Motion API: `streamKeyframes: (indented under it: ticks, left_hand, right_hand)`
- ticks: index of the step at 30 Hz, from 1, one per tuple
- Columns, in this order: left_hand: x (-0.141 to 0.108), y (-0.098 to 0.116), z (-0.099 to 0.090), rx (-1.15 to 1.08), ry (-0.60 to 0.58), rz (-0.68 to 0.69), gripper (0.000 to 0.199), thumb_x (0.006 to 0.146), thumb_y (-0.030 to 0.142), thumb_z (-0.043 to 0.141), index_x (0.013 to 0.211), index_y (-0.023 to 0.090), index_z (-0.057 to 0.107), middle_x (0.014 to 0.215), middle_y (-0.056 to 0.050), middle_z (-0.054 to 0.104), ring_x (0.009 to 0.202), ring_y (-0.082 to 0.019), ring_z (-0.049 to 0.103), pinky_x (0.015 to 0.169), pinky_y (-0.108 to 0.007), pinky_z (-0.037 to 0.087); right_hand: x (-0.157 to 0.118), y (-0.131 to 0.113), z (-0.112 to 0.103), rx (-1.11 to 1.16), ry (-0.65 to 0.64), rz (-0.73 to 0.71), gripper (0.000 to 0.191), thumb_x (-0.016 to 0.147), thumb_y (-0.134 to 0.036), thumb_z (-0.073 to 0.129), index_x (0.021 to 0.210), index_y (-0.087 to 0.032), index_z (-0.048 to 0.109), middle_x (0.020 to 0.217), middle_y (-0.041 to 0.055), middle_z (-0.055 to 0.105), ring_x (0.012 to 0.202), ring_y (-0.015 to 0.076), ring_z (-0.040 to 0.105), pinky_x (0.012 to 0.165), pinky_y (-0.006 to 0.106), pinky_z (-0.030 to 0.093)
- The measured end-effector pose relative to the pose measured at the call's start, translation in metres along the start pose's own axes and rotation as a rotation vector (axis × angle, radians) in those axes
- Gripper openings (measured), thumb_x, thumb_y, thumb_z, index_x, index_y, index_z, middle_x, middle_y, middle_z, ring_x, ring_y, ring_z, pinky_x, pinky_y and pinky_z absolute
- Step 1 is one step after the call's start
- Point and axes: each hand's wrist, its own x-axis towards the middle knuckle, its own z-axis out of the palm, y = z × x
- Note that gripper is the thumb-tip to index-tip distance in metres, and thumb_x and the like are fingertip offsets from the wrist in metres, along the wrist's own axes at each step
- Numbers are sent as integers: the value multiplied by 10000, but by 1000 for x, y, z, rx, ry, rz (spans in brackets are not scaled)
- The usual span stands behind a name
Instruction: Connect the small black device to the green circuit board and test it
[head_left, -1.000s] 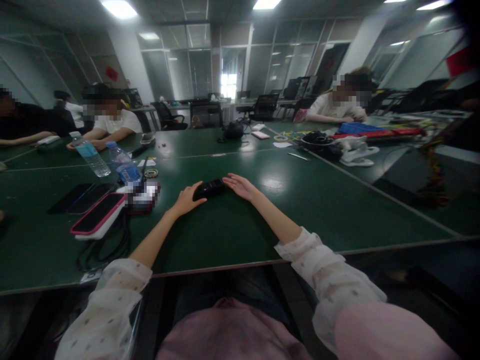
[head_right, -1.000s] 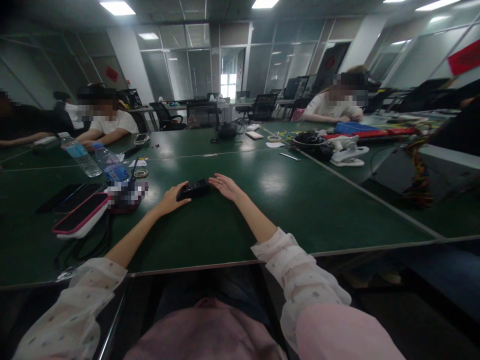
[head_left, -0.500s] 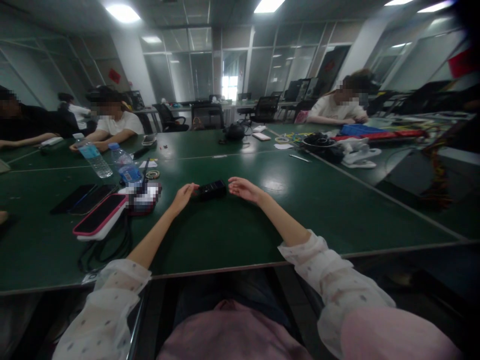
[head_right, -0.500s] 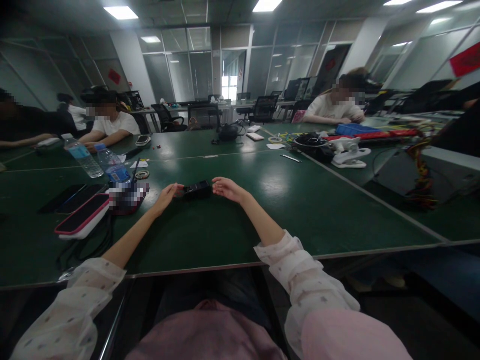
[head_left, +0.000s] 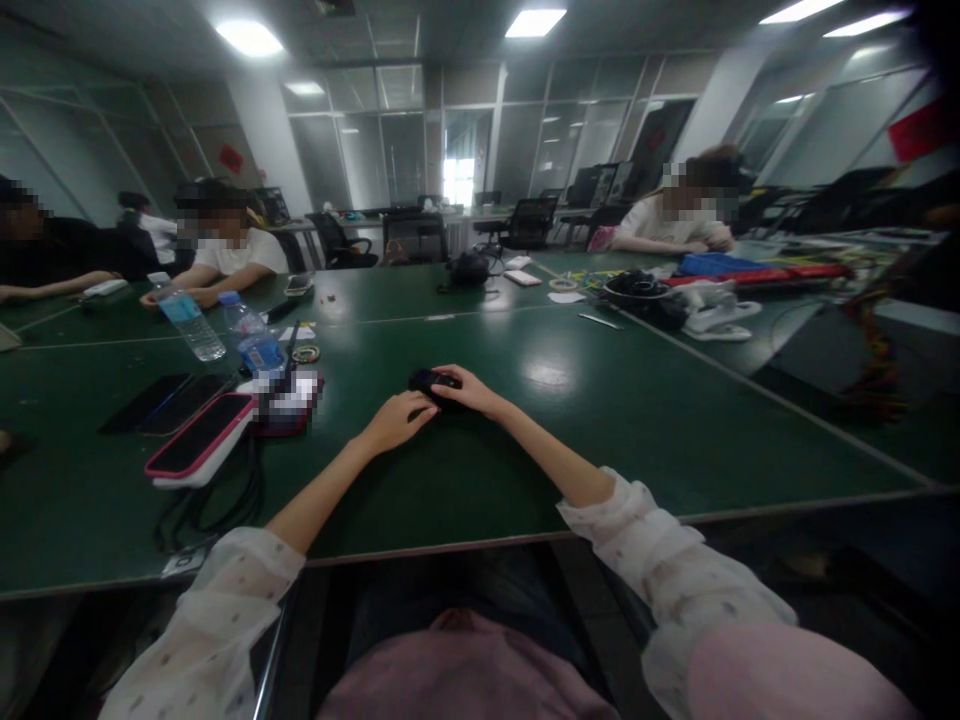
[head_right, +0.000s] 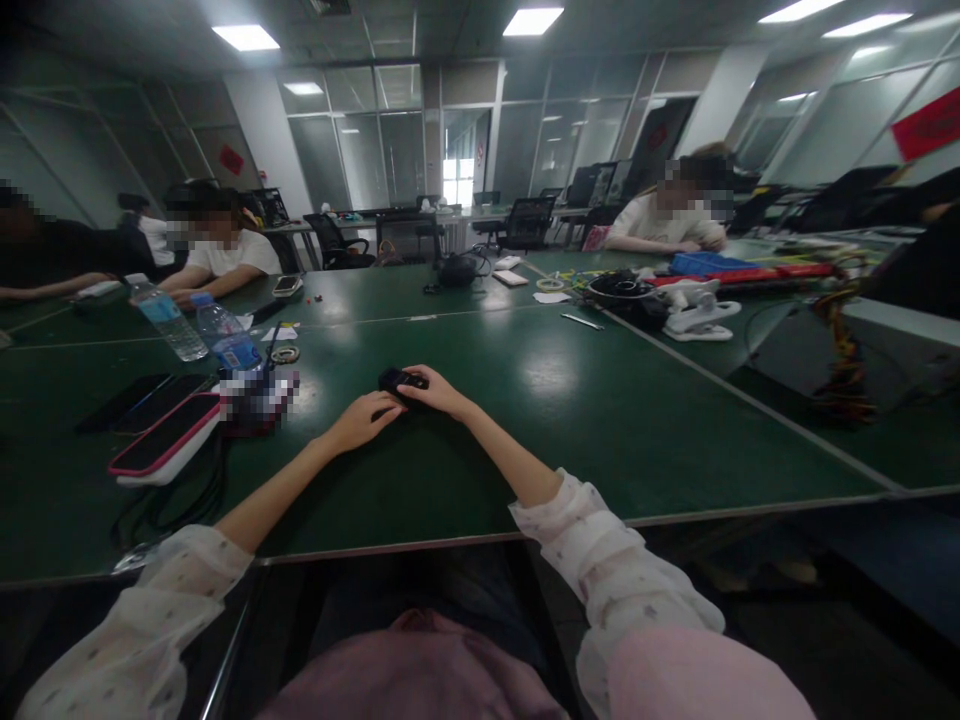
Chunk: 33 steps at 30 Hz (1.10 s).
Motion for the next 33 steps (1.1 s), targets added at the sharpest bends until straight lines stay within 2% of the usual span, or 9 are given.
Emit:
streamKeyframes:
  ticks: [5,7,10,13,15,19,22,26,33]
  left_hand:
    - [-9,-35,-18,138,277,-178,424,938,455,338,840,210,669,895,-45,670,902,-194,583,862,-348,435]
    - [-14,-53,-25,168,322,-249,444,932,471,336,788,206,661,839,-46,666,875,-200,580,862,-355,432]
    - [-18,-67,-27,150,287,-291,406,893,512,411,994,198,648,946,-65,670,951,-226,573,902,-394,425]
    - [-18,-65,-21,-10,211,-305,592,834,542,512,1324,215,451,1191,-88,613,1134,-245,530,981,-432,395]
    - [-16,-60,-16,-148,151,-301,668,826,540,527,1395,233,358,1290,-95,561,1207,-245,499,1022,-440,371]
    - [-12,-54,-12,-298,65,-308,605,772,539,597,1280,222,513,1242,-95,596,1150,-262,555,1005,-444,406]
    - [-12,-52,-12,-336,89,-337,576,713,526,665,1184,206,579,1157,-89,640,1074,-264,599,976,-454,439]
    - [-11,-48,-13,-410,151,-351,683,662,474,731,1253,205,518,1215,-111,611,1071,-257,607,962,-456,460]
    - [-11,-52,-16,-359,171,-319,721,632,435,765,1268,216,505,1230,-113,596,1100,-264,593,979,-472,453]
  right_hand:
    - [-2,-3,-3,-31,-1,28,622,681,-413,760,1228,-209,547,1212,89,574,1144,221,533,1039,427,372]
    - [-4,-6,-9,36,-59,65,604,695,-398,753,1231,-210,550,1243,91,563,1162,218,527,1056,425,361]
    - [-8,-14,-17,131,-199,93,621,676,-338,776,1242,-217,551,1298,86,540,1193,214,511,1077,419,350]
    - [-10,-21,-20,136,-346,91,638,669,-300,781,1258,-233,543,1302,72,539,1192,213,513,1071,428,361]
    - [-10,-21,-20,103,-389,88,613,672,-297,779,1240,-231,559,1275,66,557,1172,213,525,1061,436,370]
    - [-3,-4,-21,76,-200,71,559,671,-301,779,1188,-206,589,1165,73,609,1089,209,571,1043,451,385]
    - [1,11,-22,136,-84,60,611,662,-278,783,1222,-200,550,1156,87,609,1107,209,567,1040,445,393]
    - [3,16,-18,136,-130,5,698,667,-275,783,1294,-230,479,1277,86,546,1203,203,509,1079,432,358]
    - [3,14,-16,-4,-186,-54,634,669,-268,784,1240,-199,518,1187,76,577,1107,210,562,1037,467,399]
